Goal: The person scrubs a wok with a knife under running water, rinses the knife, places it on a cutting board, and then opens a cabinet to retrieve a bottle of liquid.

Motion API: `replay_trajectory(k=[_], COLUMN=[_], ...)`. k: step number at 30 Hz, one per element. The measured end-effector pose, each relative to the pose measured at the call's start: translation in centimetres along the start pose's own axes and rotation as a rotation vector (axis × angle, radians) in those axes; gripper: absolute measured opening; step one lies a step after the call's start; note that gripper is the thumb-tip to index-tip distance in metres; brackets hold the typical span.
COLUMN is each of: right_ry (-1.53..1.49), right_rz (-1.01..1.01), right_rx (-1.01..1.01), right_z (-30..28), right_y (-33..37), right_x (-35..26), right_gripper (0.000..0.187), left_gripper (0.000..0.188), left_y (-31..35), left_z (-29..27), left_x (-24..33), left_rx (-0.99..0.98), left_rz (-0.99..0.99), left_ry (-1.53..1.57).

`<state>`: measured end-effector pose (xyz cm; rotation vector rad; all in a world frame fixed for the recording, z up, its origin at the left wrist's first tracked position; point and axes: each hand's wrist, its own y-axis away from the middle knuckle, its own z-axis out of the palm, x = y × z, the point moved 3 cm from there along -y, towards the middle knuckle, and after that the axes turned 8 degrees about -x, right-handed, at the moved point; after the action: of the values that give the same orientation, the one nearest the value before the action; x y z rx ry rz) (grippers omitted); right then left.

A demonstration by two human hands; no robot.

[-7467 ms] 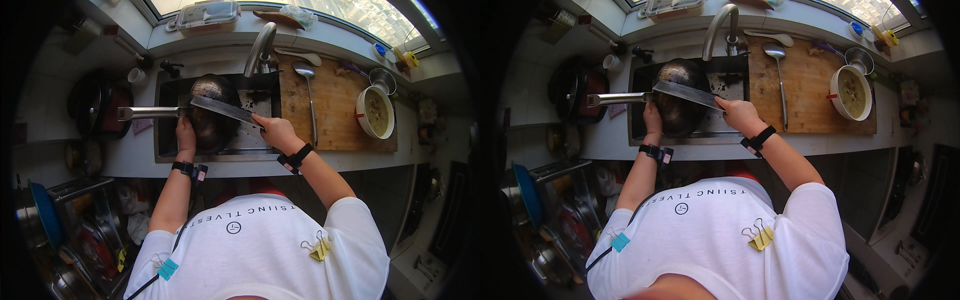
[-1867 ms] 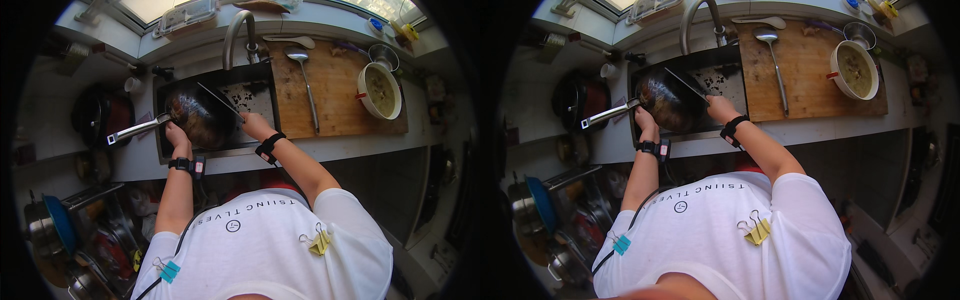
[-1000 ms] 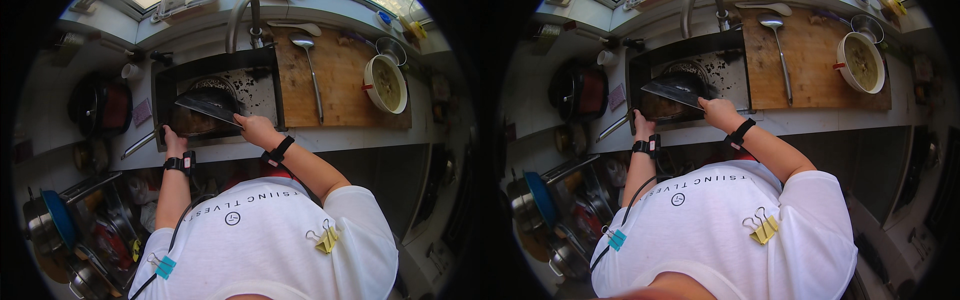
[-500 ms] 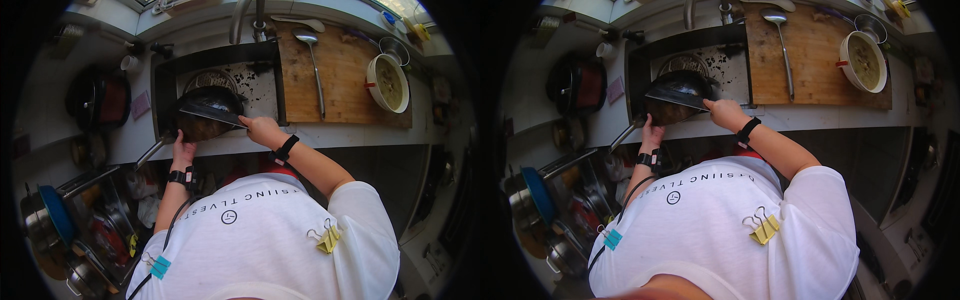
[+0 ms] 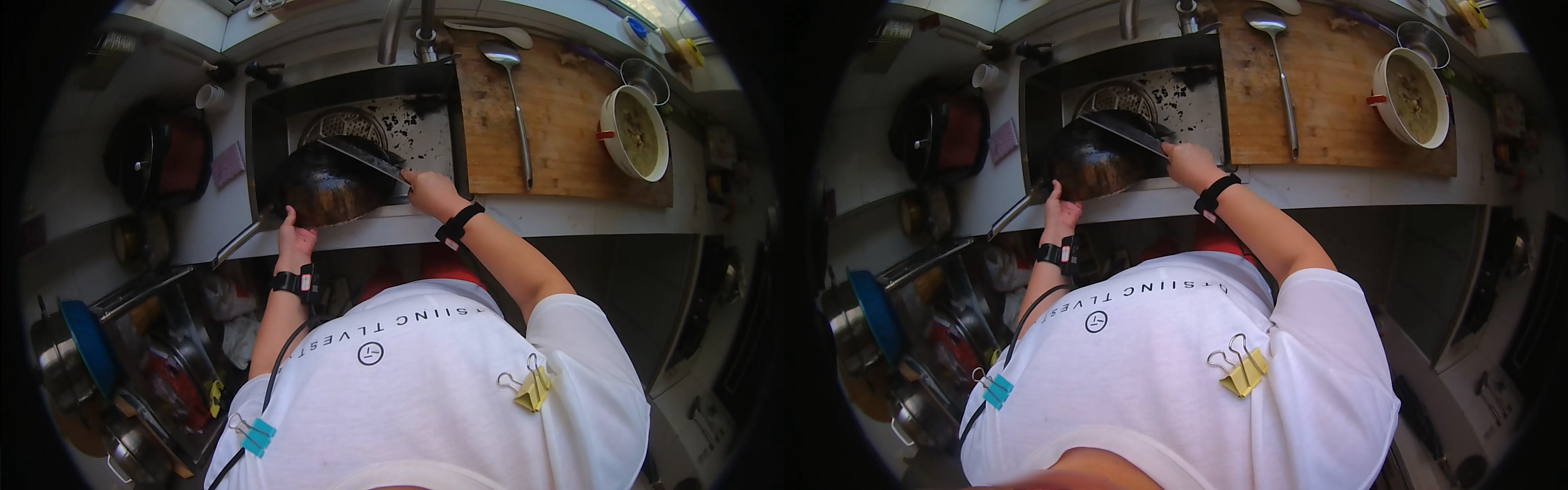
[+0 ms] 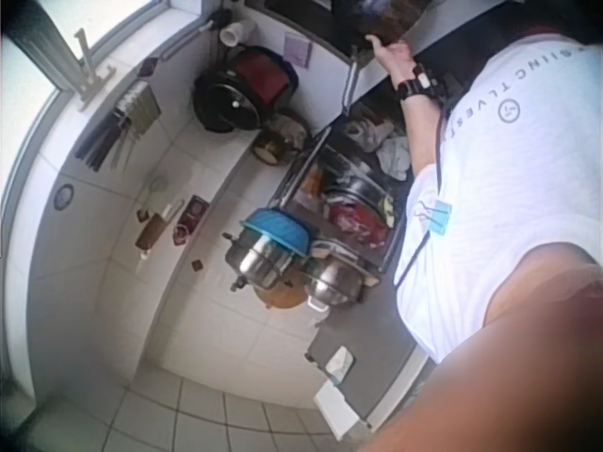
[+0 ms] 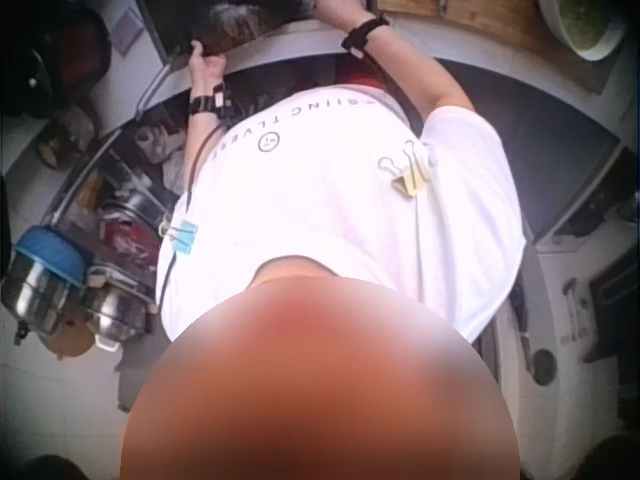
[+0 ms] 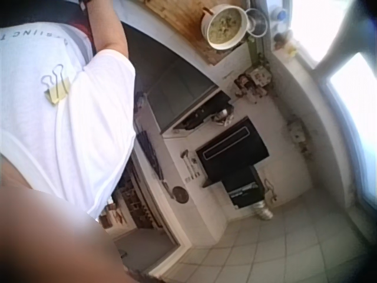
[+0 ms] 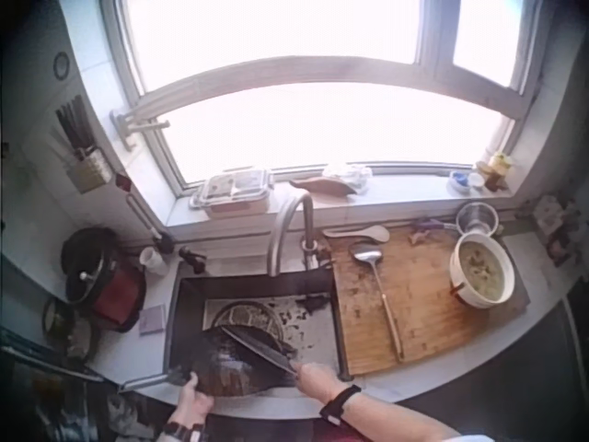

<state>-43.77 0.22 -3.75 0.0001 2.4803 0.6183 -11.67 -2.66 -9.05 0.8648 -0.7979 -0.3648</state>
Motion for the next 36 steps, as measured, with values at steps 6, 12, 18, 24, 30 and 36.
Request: replay_trajectory(k=[6, 12, 18, 24, 30, 36], right_ry=[-0.009, 0.08, 0.038, 0.11, 0.006, 0.014], right_rz=[-0.13, -0.087, -0.07, -0.184, 0.015, -0.045], right_rx=[-0.219, -0.166, -0.119, -0.271, -0.097, -0.141], right_z=[0.4, -0.4, -0.4, 1.2, 1.2, 0.8], right_y=[0.7, -0.1, -0.8, 0.5, -0.5, -0.3], right_x=[-0.6, 0.1, 0.6, -0.1, 1.8, 1.5], right_gripper=[0.043, 0.041, 0.042, 0.04, 0.041, 0.039], left_gripper=[0.032, 0.028, 0.028, 0.028, 0.032, 0.031], left_y=[-0.6, -1.1, -1.1, -1.1, -1.7, -1.8], left_z=[-1.1, -2.7, -3.1, -3.2, -3.9, -3.9], left_x=[0.1, 0.4, 0.5, 0.6, 0.4, 0.1], left_rx=[-0.073, -0.039, -0.078, -0.106, 0.035, -0.02], left_rz=[0.002, -0.013, -0.005, -0.012, -0.043, -0.034], left_ry=[0.071, 0.061, 0.072, 0.032, -0.011, 0.018])
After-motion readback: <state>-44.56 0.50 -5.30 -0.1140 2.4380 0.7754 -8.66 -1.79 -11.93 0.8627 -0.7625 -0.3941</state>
